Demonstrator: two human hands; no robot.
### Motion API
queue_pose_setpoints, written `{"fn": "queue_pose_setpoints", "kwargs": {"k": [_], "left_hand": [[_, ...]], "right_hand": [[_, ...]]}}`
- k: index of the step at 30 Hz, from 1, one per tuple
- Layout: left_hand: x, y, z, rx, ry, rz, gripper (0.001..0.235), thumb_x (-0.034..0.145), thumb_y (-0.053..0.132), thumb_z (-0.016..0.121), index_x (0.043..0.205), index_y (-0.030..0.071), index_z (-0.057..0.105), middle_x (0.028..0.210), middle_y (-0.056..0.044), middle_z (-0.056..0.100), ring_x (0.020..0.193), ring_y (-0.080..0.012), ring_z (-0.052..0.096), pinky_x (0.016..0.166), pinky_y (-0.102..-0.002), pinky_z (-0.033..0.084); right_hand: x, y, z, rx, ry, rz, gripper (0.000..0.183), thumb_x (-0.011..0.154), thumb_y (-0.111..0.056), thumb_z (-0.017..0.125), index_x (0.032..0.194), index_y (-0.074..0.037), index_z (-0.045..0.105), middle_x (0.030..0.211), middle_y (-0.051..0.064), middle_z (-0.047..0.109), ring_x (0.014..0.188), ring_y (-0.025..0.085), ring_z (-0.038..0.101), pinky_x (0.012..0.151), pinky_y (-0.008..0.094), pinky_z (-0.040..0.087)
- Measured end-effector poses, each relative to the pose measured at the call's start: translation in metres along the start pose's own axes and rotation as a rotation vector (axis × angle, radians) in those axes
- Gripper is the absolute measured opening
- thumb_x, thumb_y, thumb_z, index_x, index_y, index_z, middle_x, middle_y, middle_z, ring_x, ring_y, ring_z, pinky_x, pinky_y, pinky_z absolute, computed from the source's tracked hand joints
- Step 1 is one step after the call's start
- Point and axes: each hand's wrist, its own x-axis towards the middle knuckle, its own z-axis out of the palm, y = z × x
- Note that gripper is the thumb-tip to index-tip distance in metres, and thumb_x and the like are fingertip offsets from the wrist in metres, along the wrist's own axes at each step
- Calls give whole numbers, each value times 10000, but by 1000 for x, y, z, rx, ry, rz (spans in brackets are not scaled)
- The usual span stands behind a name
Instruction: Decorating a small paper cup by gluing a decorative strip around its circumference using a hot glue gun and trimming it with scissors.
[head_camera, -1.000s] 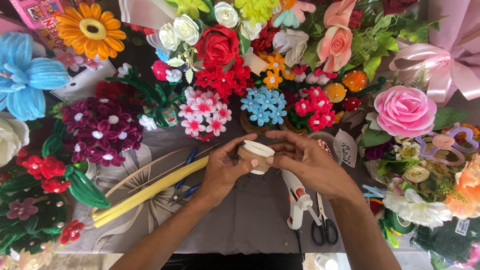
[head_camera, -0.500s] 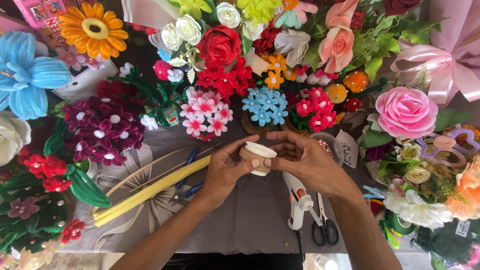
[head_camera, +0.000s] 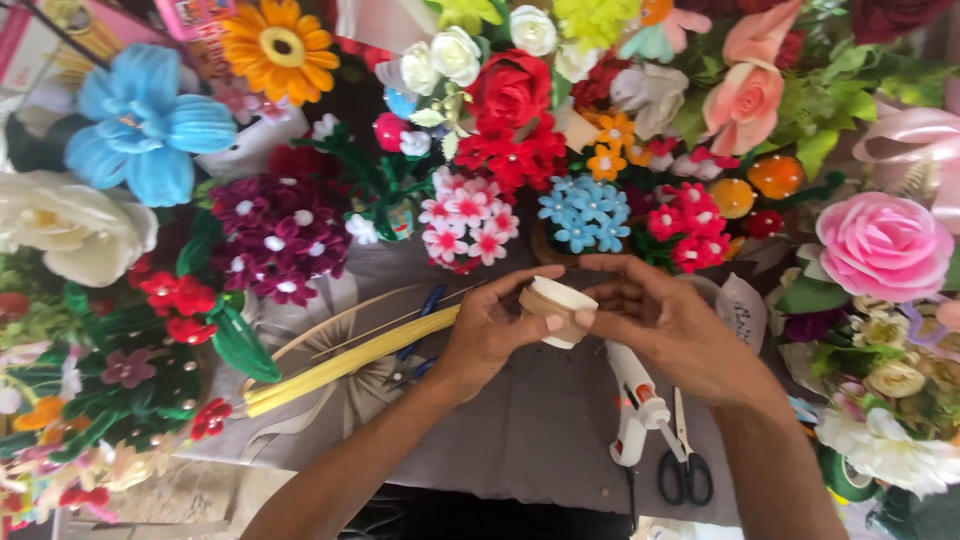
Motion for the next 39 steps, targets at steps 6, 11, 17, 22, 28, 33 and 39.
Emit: {"fn": "queue_pose_setpoints", "kwargs": {"k": [6, 11, 17, 22, 28, 33, 39], "left_hand": [[-37, 51, -18, -310, -136, -34, 833, 817, 368, 670, 1484, -89, 471, 1129, -300, 713, 994, -344, 743, 851, -449, 659], [-86, 82, -65, -500, -69, -127, 917, 752, 375, 760, 1509, -46, 458, 1349, -315, 631, 1017, -573, 689, 737, -409, 588], [-119, 101, -104, -700, -29, -15, 926, 801, 279, 808, 1514, -120, 371, 1358, -484, 505, 1018, -635, 636, 763, -443, 644], [-128, 109, -109, -717, -28, -2, 931, 805, 278, 811, 1510, -138, 367, 1350, -469, 518, 1009, -652, 628, 749, -480, 636], [-127, 107, -106, -714, -106, 10, 881, 814, 295, 754, 1499, -119, 387, 1376, -479, 475, 998, -636, 642, 724, -425, 635], [-131, 106, -108, -749, -121, -37, 882, 837, 335, 722, 1540, -58, 360, 1395, -450, 468, 1026, -642, 622, 745, -422, 620], [-133, 99, -122, -825, -182, -97, 1018, 740, 287, 782, 1556, -63, 283, 1351, -482, 441, 978, -661, 609, 706, -476, 636]], "right_hand": [[9, -22, 15, -197, 27, -154, 240, 935, -85, 677, 1114, 44, 772, 778, 210, 765, 646, 275, 766, 540, 381, 657], [38, -9, 77, -725, -338, -540, 166, 966, -158, 635, 1087, -95, 730, 938, 71, 790, 759, 208, 736, 662, 358, 536], [93, 38, 162, -1300, -403, -772, 142, 1005, -201, 606, 1034, -72, 554, 702, 88, 611, 533, 395, 646, 406, 514, 478], [121, 59, 199, -1193, -441, -735, 52, 911, -142, 613, 908, -91, 601, 673, 94, 623, 525, 404, 600, 407, 508, 406], [132, 62, 212, -1515, -594, -557, 200, 1041, -177, 535, 929, -124, 692, 882, 78, 685, 761, 328, 686, 595, 461, 548], [105, 43, 192, -1375, -402, -900, 261, 984, -255, 603, 1172, -83, 548, 859, 126, 575, 428, 335, 566, 292, 454, 424], [77, 10, 157, -1429, 19, -1307, 171, 900, 76, 677, 892, -68, 585, 735, 61, 545, 520, 154, 580, 317, 305, 433]]}}
